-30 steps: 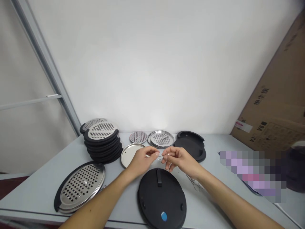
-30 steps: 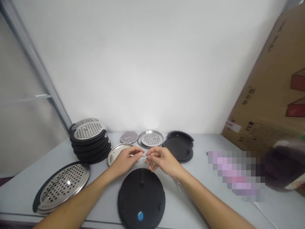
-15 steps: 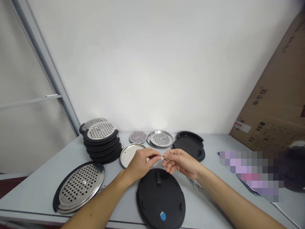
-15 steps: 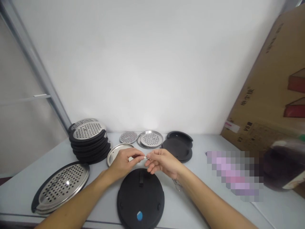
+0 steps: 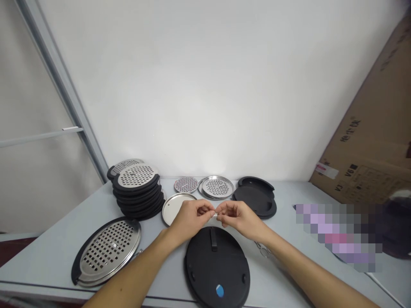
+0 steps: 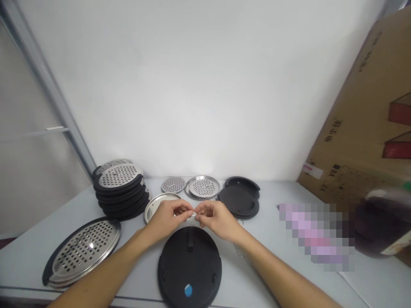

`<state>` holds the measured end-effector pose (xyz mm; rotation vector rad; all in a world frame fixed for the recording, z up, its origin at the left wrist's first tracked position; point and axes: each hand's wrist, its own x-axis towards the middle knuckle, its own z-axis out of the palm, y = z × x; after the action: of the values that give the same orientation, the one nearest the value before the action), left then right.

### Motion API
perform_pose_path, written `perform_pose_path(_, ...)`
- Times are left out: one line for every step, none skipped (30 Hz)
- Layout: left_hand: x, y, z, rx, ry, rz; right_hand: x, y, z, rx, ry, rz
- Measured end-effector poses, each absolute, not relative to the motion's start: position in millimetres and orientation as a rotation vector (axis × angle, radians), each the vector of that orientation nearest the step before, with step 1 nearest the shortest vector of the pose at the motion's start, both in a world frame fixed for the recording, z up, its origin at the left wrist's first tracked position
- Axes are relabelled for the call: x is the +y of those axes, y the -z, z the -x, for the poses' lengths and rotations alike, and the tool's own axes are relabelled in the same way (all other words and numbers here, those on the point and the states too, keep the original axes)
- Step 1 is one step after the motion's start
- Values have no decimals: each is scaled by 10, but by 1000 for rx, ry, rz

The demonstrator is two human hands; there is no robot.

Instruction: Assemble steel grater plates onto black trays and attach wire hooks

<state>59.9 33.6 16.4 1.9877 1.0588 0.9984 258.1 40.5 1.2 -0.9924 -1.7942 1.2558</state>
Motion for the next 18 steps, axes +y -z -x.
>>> perform_pose_path(347, -157, -586, 1061, -948, -1983, 405, -10, -2588, -1844, -1197, 1038)
perform_pose_path(358, -149, -571, 1066, -903, -1981, 403, -9, -2594, -1893, -1135, 1076)
perform_pose_path(369, -139, -556, 1073, -863, -1986, 400, -9, -2597, -1938, -1070, 1104)
perform_pose_path(381, -129, -540, 1081, -826, -1999, 394, -9, -2596, -1978, -1006, 1122)
perform_pose_path(391, -120, -525, 1089, -793, -2018, 387, -9, -2591, -2018, -950, 1128)
perform_pose_path(399, -113, -510, 1097, -763, -2040, 379, -7, -2583, -2054, -907, 1124)
perform_pose_path(405, -107, -497, 1102, -734, -2059, 369, -5, -2573, -2088, -874, 1114)
perform_pose_path(409, -103, -487, 1107, -711, -2072, 358, -1, -2561, -2115, -850, 1102)
perform_pose_path(409, -100, -478, 1111, -692, -2080, 347, 3, -2549, -2138, -829, 1093)
perform_pose_path(407, -97, -472, 1116, -679, -2082, 335, 8, -2537, -2160, -807, 1087)
perform_pose_path(403, -95, -469, 1121, -669, -2080, 323, 12, -2526, -2184, -773, 1086)
perform_pose_path(397, -93, -468, 1128, -660, -2076, 310, 15, -2517, -2211, -725, 1090)
perform_pose_path(390, -91, -469, 1134, -652, -2071, 299, 17, -2510, -2240, -668, 1091)
perform_pose_path(384, -89, -472, 1141, -645, -2068, 289, 18, -2505, -2270, -611, 1087)
perform_pose_path(379, -87, -475, 1148, -642, -2070, 280, 18, -2502, -2298, -561, 1078)
perform_pose_path(376, -87, -478, 1153, -642, -2077, 273, 17, -2500, -2320, -525, 1069)
perform_pose_path(374, -87, -481, 1157, -644, -2088, 268, 15, -2500, -2338, -505, 1058)
perform_pose_path(374, -88, -483, 1160, -647, -2097, 265, 14, -2502, -2352, -500, 1049)
